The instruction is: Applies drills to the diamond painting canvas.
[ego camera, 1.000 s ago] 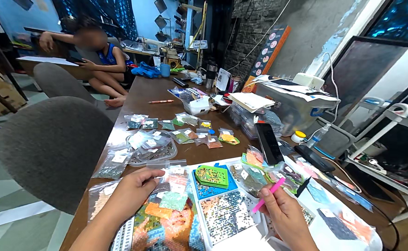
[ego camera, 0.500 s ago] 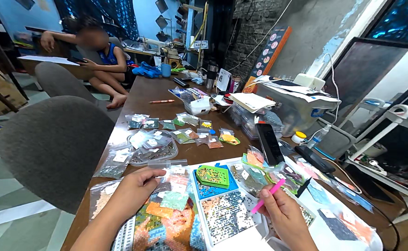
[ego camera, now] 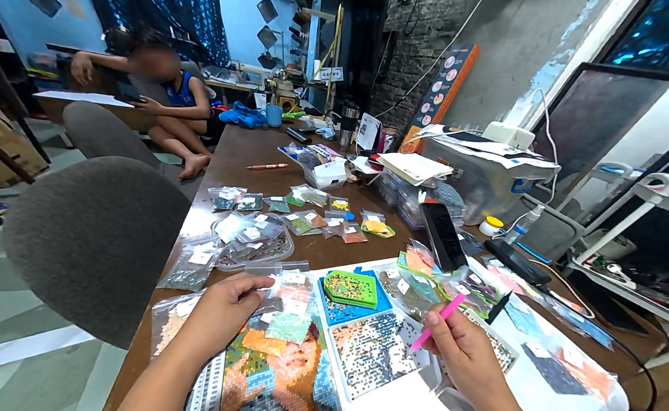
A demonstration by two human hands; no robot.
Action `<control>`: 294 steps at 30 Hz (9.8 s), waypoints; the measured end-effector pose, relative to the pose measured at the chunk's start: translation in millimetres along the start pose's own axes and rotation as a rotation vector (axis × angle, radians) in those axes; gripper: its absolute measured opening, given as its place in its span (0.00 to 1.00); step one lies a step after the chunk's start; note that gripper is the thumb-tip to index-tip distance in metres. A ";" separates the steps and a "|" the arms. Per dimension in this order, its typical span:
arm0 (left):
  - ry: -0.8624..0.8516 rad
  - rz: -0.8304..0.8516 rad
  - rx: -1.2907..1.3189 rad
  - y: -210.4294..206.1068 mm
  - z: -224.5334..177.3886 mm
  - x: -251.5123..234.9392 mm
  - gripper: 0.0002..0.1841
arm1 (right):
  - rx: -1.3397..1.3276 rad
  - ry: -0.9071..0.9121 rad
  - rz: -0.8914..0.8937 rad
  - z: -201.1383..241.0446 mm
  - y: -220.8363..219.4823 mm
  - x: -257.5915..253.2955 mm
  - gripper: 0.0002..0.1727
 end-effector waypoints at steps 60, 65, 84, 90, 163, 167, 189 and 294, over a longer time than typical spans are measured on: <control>-0.021 0.110 0.062 2.6 -8.8 -1.9 0.13 | -0.428 0.157 0.312 87.9 -85.5 51.5 0.14; -0.037 0.112 0.047 2.5 -8.9 -2.5 0.13 | -0.436 0.149 0.330 91.3 -89.6 52.6 0.13; -0.049 0.115 0.052 2.1 -10.3 -1.4 0.14 | -0.429 0.172 0.310 103.8 -104.3 50.8 0.13; -0.046 0.112 0.059 1.9 -10.2 -1.9 0.14 | -0.471 0.154 0.279 101.0 -103.6 50.1 0.12; -0.037 0.124 0.050 2.5 -10.6 -2.4 0.14 | -0.127 0.387 0.369 109.7 -118.8 62.1 0.26; -0.042 0.115 0.048 1.7 -10.5 -2.5 0.14 | -0.091 0.395 0.372 110.1 -119.8 62.9 0.26; 0.019 0.103 0.007 2.8 -10.2 -0.4 0.12 | -0.064 0.224 0.087 82.2 -45.8 32.9 0.29; -0.059 0.096 0.012 3.1 -7.4 -0.1 0.13 | -0.397 -0.006 0.025 58.6 -32.4 24.0 0.15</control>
Point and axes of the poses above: each hand's wrist, its own x-axis away from the middle knuckle, its own y-axis out of the back of the hand, z = x × y, the point moved 1 cm from there along -x, towards the middle knuckle, and after that the axes turned 13 degrees about z, right-handed, at the moved point
